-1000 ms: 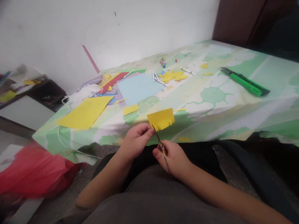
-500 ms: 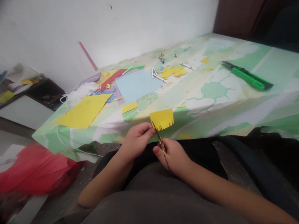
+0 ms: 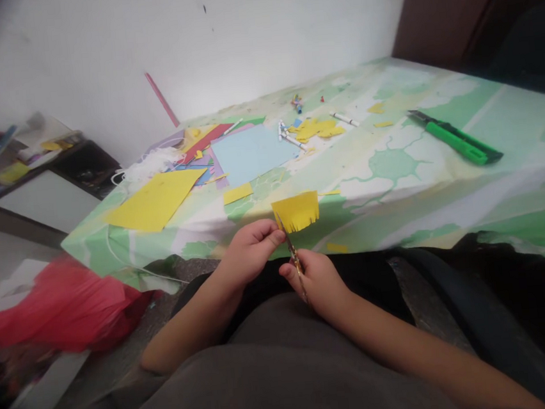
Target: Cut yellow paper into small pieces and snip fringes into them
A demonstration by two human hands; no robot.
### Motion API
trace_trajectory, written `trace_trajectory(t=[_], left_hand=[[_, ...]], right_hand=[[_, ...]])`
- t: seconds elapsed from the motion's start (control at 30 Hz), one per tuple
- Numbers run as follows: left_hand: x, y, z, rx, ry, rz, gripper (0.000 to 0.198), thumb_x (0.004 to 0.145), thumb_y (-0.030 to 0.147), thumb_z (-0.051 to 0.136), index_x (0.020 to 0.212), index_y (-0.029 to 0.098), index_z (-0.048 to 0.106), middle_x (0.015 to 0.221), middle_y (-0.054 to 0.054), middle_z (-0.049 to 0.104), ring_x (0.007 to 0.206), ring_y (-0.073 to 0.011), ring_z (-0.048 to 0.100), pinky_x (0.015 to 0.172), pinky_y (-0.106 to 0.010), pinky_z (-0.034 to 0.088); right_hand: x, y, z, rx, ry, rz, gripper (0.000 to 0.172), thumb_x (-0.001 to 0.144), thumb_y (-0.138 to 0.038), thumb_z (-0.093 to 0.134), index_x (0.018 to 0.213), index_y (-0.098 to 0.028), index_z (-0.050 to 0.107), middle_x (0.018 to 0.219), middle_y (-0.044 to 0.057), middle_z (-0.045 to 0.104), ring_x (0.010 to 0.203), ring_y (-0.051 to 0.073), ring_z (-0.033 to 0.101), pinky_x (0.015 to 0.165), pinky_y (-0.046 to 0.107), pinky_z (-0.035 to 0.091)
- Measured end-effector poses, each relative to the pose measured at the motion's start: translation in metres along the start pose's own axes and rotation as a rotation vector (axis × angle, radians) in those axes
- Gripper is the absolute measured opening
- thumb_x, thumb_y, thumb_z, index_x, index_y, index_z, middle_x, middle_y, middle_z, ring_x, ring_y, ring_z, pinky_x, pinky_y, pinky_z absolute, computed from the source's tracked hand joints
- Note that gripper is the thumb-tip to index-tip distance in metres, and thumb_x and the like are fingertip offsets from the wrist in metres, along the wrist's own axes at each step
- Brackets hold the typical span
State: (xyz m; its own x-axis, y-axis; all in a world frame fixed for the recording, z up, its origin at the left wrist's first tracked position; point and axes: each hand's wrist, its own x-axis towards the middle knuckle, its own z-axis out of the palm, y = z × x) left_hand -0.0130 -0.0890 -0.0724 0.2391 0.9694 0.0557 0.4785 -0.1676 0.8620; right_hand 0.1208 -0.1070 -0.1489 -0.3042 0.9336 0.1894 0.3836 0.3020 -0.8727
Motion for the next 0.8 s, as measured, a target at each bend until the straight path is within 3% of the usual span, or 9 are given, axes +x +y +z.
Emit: trace_trajectory(t=[0.2, 0.4, 0.5, 0.8], left_hand=[[-0.001, 0.004, -0.005, -0.132, -0.034, -0.040, 0.021, 0.074, 0.033, 0.048, 0.063, 0.016, 0.051, 0.058, 0.004, 0.042, 0.055, -0.0072, 0.037, 0.053, -0.021, 0.031], [0.001, 0.005, -0.013, -0.262, 0.102, -0.049, 0.021, 0.074, 0.036, 0.050, 0.068, 0.016, 0.051, 0.058, 0.004, 0.046, 0.052, -0.0068, 0.044, 0.050, -0.020, 0.036], [0.004, 0.005, -0.013, -0.348, 0.096, -0.046, 0.020, 0.071, 0.036, 0.054, 0.071, 0.016, 0.053, 0.062, 0.002, 0.053, 0.059, -0.0088, 0.051, 0.053, -0.021, 0.042], [0.013, -0.001, -0.011, -0.417, 0.161, -0.067, 0.017, 0.066, 0.031, 0.061, 0.068, 0.014, 0.061, 0.063, 0.001, 0.055, 0.059, -0.0081, 0.050, 0.058, -0.023, 0.042]], right_hand=[[0.000, -0.002, -0.003, -0.006, 0.005, -0.010, 0.055, 0.074, -0.071, 0.027, 0.062, -0.020, 0.042, 0.050, 0.000, 0.045, 0.048, 0.012, 0.041, 0.044, 0.025, 0.031], [0.000, -0.004, -0.001, -0.075, -0.006, -0.012, 0.056, 0.072, -0.074, 0.026, 0.056, -0.021, 0.038, 0.048, -0.001, 0.042, 0.046, 0.011, 0.037, 0.044, 0.025, 0.029], [-0.001, -0.004, -0.001, -0.083, -0.012, -0.016, 0.056, 0.073, -0.073, 0.024, 0.057, -0.021, 0.038, 0.048, -0.001, 0.043, 0.045, 0.011, 0.037, 0.044, 0.025, 0.029], [0.000, -0.002, 0.002, -0.066, -0.052, 0.010, 0.055, 0.073, -0.071, 0.026, 0.058, -0.021, 0.040, 0.049, 0.000, 0.045, 0.046, 0.012, 0.039, 0.044, 0.026, 0.030]])
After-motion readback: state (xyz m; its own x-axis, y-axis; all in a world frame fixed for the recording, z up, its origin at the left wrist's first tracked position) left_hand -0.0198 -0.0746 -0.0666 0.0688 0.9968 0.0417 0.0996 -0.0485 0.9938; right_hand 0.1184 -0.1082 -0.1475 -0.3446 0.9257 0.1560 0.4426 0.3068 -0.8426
